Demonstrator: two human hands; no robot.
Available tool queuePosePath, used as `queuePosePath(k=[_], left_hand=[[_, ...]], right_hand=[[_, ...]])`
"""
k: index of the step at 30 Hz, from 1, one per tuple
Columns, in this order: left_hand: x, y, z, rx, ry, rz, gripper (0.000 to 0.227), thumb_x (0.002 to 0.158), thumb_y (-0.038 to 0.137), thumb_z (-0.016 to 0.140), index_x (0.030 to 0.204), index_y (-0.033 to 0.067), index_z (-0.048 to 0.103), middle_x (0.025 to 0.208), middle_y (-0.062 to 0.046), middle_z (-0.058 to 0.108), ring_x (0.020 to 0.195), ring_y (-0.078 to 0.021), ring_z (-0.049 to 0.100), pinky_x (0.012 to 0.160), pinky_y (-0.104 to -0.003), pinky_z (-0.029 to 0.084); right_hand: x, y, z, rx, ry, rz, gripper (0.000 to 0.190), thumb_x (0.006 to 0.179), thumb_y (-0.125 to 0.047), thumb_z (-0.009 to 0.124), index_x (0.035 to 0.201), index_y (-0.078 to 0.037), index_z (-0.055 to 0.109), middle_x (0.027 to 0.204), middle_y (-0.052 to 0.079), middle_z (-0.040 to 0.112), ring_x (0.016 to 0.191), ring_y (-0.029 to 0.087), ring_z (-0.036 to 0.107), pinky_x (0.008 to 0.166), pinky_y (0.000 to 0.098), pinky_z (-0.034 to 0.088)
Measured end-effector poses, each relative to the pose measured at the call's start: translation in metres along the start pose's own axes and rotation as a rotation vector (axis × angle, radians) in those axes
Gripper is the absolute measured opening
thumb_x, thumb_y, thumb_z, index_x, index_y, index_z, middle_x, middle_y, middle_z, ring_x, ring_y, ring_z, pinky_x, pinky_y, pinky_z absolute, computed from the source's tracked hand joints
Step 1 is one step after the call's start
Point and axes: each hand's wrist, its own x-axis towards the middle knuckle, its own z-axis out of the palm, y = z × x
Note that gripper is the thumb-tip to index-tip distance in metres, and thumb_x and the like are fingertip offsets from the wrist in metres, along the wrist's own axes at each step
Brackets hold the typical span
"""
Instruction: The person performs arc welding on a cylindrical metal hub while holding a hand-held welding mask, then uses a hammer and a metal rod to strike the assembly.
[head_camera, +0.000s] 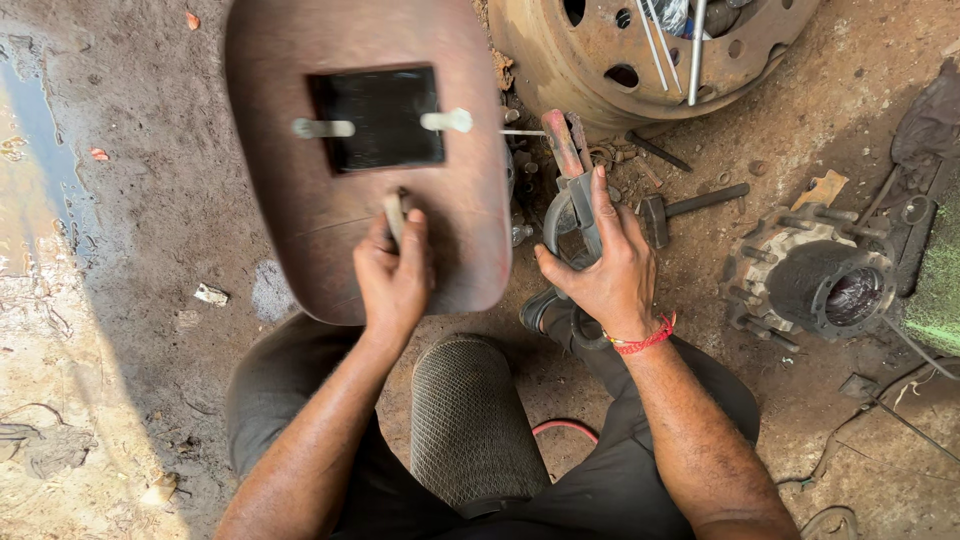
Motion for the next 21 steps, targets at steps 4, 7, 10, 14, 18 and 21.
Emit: queuePosePath(k=[4,7,10,14,18,21], left_hand=[[-0.012,-0.004,0.007,0.293,-0.061,0.138,0.026,0.105,0.021,0.064,0.087,0.0035,0.061,0.061,0.001,0.053,0.054,-0.0044,0.044,0.046,-0.030,0.036],[-0.021,-0.002,0.011,0.417,-0.151,0.158,0.028,0.101,0.022,0.066,0.082,0.0022,0.059,0.053,-0.005,0.052,0.048,-0.0076,0.048,0.044,-0.033,0.039],[-0.028,0.001,0.015,0.437,-0.230,0.171,0.027,0.099,0.022,0.067,0.083,0.0013,0.060,0.052,-0.009,0.050,0.046,-0.0117,0.050,0.044,-0.035,0.040],[-0.034,0.003,0.018,0.425,-0.324,0.189,0.026,0.099,0.022,0.066,0.083,0.0021,0.060,0.053,-0.010,0.053,0.043,-0.0153,0.054,0.044,-0.036,0.042],[-0.035,0.003,0.017,0.428,-0.377,0.185,0.024,0.098,0.022,0.066,0.086,0.0024,0.062,0.052,-0.009,0.052,0.041,-0.0162,0.052,0.043,-0.036,0.042],[-0.034,0.002,0.017,0.446,-0.381,0.180,0.026,0.099,0.024,0.066,0.084,0.0030,0.061,0.050,-0.008,0.052,0.039,-0.0153,0.053,0.040,-0.035,0.040]], right_hand=[[0.000,-0.001,0.001,0.014,-0.024,0.049,0.111,0.071,-0.035,0.094,0.159,-0.002,0.036,0.110,0.024,0.066,0.099,0.040,0.068,0.082,0.0480,0.057],[-0.004,0.002,0.003,0.018,-0.003,0.073,0.096,0.074,-0.032,0.092,0.152,0.001,0.047,0.114,0.026,0.066,0.103,0.042,0.068,0.083,0.0481,0.057],[-0.008,0.011,0.008,0.049,-0.008,0.092,0.061,0.083,-0.026,0.086,0.132,0.001,0.062,0.117,0.025,0.067,0.106,0.042,0.070,0.085,0.0468,0.058],[-0.016,0.026,0.011,0.100,-0.003,0.010,0.051,0.078,-0.024,0.083,0.115,0.005,0.067,0.109,0.028,0.067,0.101,0.045,0.069,0.081,0.0485,0.056],[-0.020,0.035,0.014,0.082,-0.004,-0.004,0.047,0.079,-0.024,0.082,0.114,0.003,0.068,0.107,0.026,0.070,0.104,0.047,0.068,0.086,0.0511,0.055],[-0.021,0.035,0.014,0.091,-0.002,-0.011,0.050,0.077,-0.026,0.082,0.114,0.004,0.067,0.107,0.027,0.069,0.105,0.046,0.067,0.087,0.0516,0.054]])
